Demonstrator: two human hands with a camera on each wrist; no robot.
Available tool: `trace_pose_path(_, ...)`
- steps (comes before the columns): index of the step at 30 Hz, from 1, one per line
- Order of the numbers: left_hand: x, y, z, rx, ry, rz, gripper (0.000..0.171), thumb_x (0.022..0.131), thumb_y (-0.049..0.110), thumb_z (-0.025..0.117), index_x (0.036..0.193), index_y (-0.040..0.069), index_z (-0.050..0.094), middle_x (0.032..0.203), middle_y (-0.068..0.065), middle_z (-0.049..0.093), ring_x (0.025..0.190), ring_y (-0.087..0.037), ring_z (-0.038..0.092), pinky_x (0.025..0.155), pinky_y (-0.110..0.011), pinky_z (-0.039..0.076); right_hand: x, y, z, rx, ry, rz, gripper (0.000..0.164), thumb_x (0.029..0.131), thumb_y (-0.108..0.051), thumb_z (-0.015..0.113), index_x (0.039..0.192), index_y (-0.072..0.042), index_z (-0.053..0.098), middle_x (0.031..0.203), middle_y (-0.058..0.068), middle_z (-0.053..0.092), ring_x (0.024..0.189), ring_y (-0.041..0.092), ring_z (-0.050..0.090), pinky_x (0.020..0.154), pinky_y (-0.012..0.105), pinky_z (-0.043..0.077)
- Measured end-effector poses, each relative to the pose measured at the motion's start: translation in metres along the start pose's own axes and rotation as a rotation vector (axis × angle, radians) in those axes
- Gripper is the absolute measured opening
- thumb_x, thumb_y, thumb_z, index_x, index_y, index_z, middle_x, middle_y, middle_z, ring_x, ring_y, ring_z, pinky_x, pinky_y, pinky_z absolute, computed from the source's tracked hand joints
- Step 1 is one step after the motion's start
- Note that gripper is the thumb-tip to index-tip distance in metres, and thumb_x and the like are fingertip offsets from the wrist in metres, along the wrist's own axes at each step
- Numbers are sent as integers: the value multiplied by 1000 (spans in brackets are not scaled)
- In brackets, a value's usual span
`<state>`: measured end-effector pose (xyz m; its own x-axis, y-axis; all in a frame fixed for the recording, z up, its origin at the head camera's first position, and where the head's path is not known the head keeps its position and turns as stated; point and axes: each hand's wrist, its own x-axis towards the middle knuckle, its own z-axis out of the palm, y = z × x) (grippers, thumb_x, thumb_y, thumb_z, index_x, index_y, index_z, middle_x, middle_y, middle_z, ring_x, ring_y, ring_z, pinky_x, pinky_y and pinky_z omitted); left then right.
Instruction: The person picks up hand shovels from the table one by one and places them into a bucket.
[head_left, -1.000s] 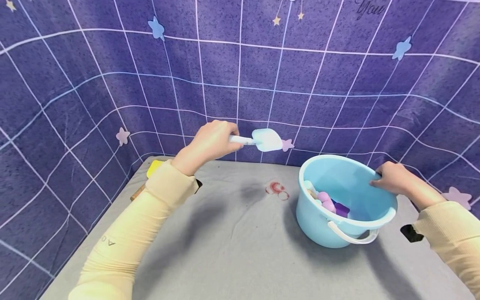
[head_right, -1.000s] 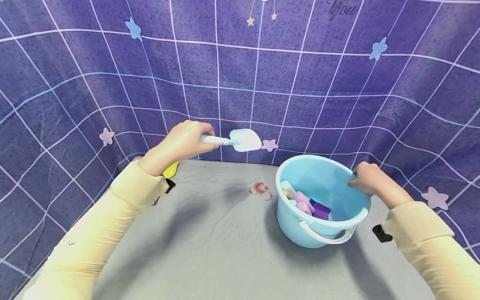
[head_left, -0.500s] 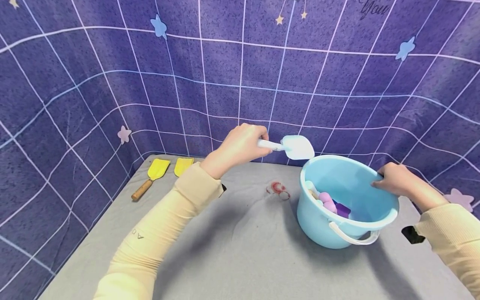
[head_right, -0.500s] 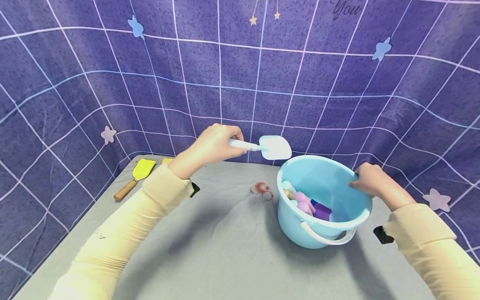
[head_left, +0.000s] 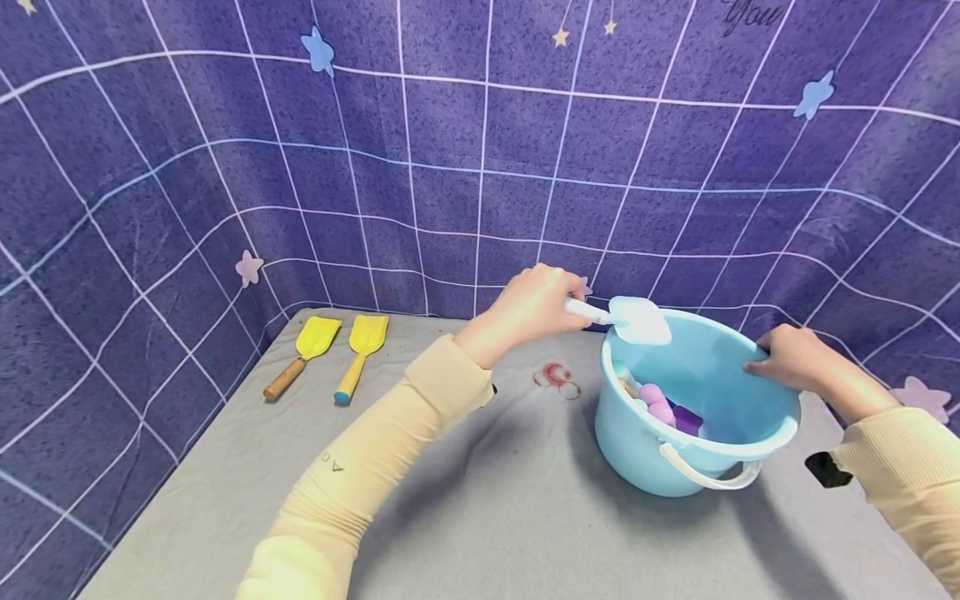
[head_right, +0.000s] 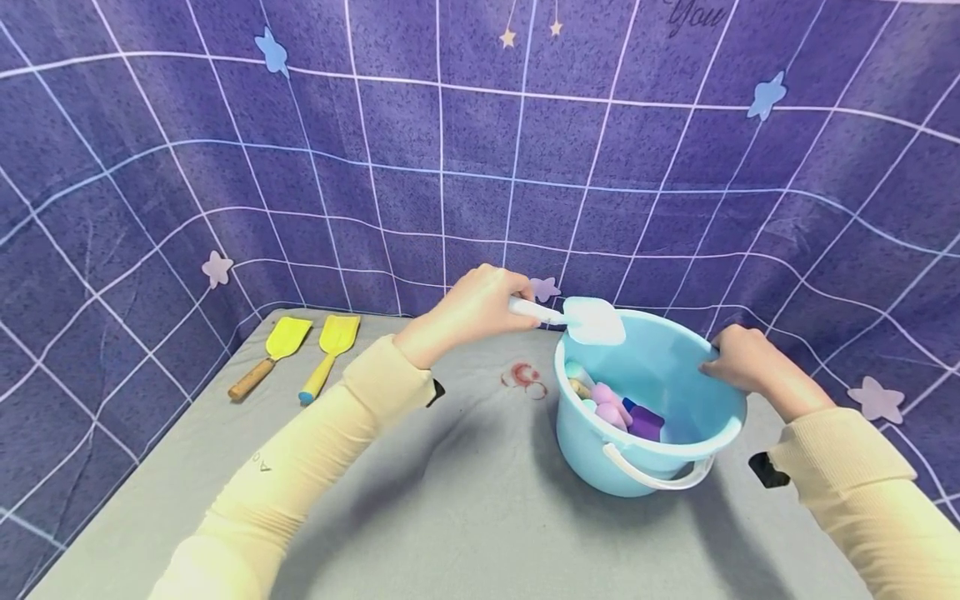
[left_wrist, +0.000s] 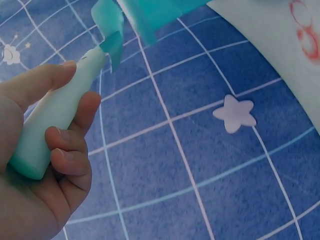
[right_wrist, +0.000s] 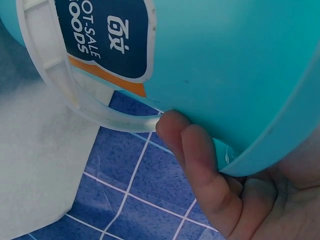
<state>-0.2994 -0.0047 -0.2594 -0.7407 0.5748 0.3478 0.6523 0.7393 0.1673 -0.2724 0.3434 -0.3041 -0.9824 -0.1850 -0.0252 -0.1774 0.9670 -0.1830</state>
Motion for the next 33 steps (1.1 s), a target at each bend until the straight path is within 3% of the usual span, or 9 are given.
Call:
trace_pose_path(8,13,18,19,18,-36,30,20,80,33,69,90,16,73,82,5,66,71,-11,57,64,-26,48,0,2,0,3,5,0,26,80,-16,67,63,-2,55,55,-1,51,50,15,49,49,29,40)
trace_pose_path(12,17,28,27,70,-49,58,16,82,31,67,79,16,71,69,6,59,68,-10,51,90,-31,46,0,1,2,1,7,2,26,80,-16,68,63,-2,55,55,-2,50,51,14,48,49,29,40)
trace_pose_path(13,17,31,30,82,-50,64,16,82,30,67,75,16,70,66,6,56,67,-10,49,90,-30,46,0,2,2,3,7,2,26,80,-15,68,63,-1,55,55,-2,50,51,15,48,49,29,40)
trace_pose_path(16,19,36,38,98,-63,65,17,82,30,67,71,17,66,62,7,51,62,-9,46,81,-25,48,1,2,4,3,4,1,25,80,-15,68,64,-1,55,55,-1,50,51,15,48,48,29,40)
trace_pose_path(19,22,41,45,86,-92,42,16,82,33,69,78,18,66,67,8,54,62,-9,47,55,-24,42,1,2,5,-1,6,-1,26,80,-15,68,64,-1,55,55,0,50,51,15,48,48,29,40)
trace_pose_path(24,29,50,56,106,-146,14,20,82,39,71,89,21,66,79,10,61,70,-10,55,60,-28,46,0,2,5,-4,18,-15,27,80,-15,68,62,-3,53,54,-1,49,50,14,47,48,29,39)
trace_pose_path(33,38,58,69,174,-165,27,23,82,41,71,77,22,61,68,9,49,69,-10,52,62,-27,45,2,4,3,-22,33,-31,27,79,-16,68,60,-4,52,53,-2,49,49,14,47,48,29,38)
